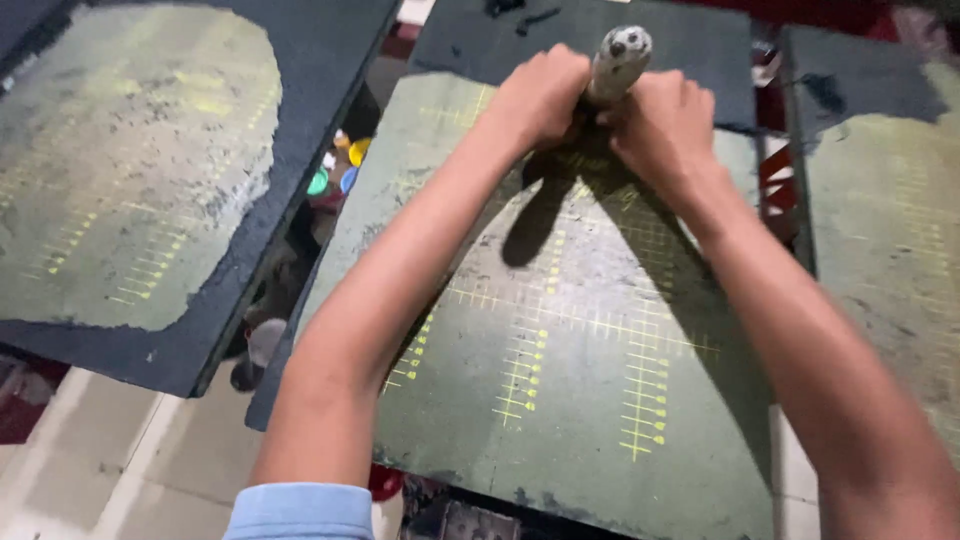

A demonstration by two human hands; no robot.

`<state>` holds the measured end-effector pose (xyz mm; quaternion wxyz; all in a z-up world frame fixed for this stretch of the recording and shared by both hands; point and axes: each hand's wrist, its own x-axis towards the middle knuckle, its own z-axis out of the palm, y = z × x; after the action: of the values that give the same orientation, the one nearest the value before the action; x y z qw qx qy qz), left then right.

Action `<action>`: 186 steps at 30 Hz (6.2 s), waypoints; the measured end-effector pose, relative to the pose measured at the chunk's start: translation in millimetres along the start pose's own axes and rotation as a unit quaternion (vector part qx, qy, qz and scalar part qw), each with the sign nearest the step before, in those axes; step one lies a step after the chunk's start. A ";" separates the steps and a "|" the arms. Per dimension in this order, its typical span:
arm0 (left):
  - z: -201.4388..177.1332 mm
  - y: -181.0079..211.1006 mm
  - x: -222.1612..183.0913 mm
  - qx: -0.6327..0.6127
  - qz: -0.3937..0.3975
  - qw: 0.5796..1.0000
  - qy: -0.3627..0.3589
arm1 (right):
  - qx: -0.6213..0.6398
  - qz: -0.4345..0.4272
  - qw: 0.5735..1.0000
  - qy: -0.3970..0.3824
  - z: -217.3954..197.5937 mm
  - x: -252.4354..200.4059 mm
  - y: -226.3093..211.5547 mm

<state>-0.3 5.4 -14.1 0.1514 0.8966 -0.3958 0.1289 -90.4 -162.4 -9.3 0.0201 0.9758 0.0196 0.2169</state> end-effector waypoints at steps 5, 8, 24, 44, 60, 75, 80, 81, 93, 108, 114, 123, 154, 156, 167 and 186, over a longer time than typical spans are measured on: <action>6.5 -8.9 -0.1 -0.033 0.071 0.992 0.096 | -0.022 -0.027 0.998 0.053 31.9 8.1 19.8; 19.4 -12.5 -4.6 -0.034 0.098 0.984 0.145 | -0.031 -0.069 0.994 0.074 33.3 0.5 24.1; -19.9 -14.1 -7.3 0.011 0.002 1.000 -0.021 | 0.039 -0.012 0.998 -0.049 -20.2 7.1 -30.1; -20.0 -21.6 -5.6 0.032 -0.069 0.997 -0.002 | -0.041 -0.023 0.999 -0.015 -8.0 19.7 -34.2; -11.6 -42.5 -34.6 0.165 0.099 0.953 0.233 | -0.009 -0.144 0.980 0.139 30.9 14.4 -43.2; -30.6 -3.6 -54.1 0.204 -0.050 0.978 0.000 | 0.019 -0.078 0.995 0.060 -4.4 -14.6 -68.9; -16.6 -25.5 -36.1 0.196 -0.057 0.979 0.019 | 0.015 -0.078 0.995 0.067 17.9 9.4 -62.9; -11.6 -34.4 -31.0 0.192 -0.055 0.979 0.034 | 0.015 -0.077 0.993 0.087 22.0 14.5 -64.3; 61.0 -120.7 28.3 0.359 -0.008 0.933 0.007 | -0.024 0.009 0.998 0.049 40.5 44.0 -57.5; -4.0 -123.5 -39.1 0.224 0.063 0.968 0.096 | -0.023 -0.104 0.989 0.098 50.4 44.8 -103.7; 16.5 -118.3 -0.6 0.208 -0.016 0.965 0.158 | 0.006 -0.042 0.992 0.120 110.3 90.9 -63.0; -59.9 -104.7 -30.4 -0.052 -0.053 0.992 0.102 | 0.036 -0.033 0.997 -0.065 -23.7 92.2 -84.0; -20.7 -151.1 -109.7 0.033 -0.203 0.970 0.128 | 0.078 -0.296 0.927 0.215 -26.2 -74.3 -37.4; -22.3 -149.1 -106.5 0.017 -0.200 0.970 0.135 | 0.097 -0.302 0.914 0.252 -21.0 -73.1 -34.6; -45.5 -114.5 -108.9 -0.080 -0.232 0.959 0.141 | 0.206 -0.258 0.935 0.129 -25.7 -82.2 -27.8; -55.2 -108.3 -110.4 -0.127 -0.217 0.958 0.136 | 0.248 -0.238 0.938 0.046 -24.1 -75.2 -26.5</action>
<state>2.5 169.4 -20.4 0.3405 0.9084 -0.1801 0.1626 -169.5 -138.8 -20.4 -0.1722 0.9056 0.3057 0.2383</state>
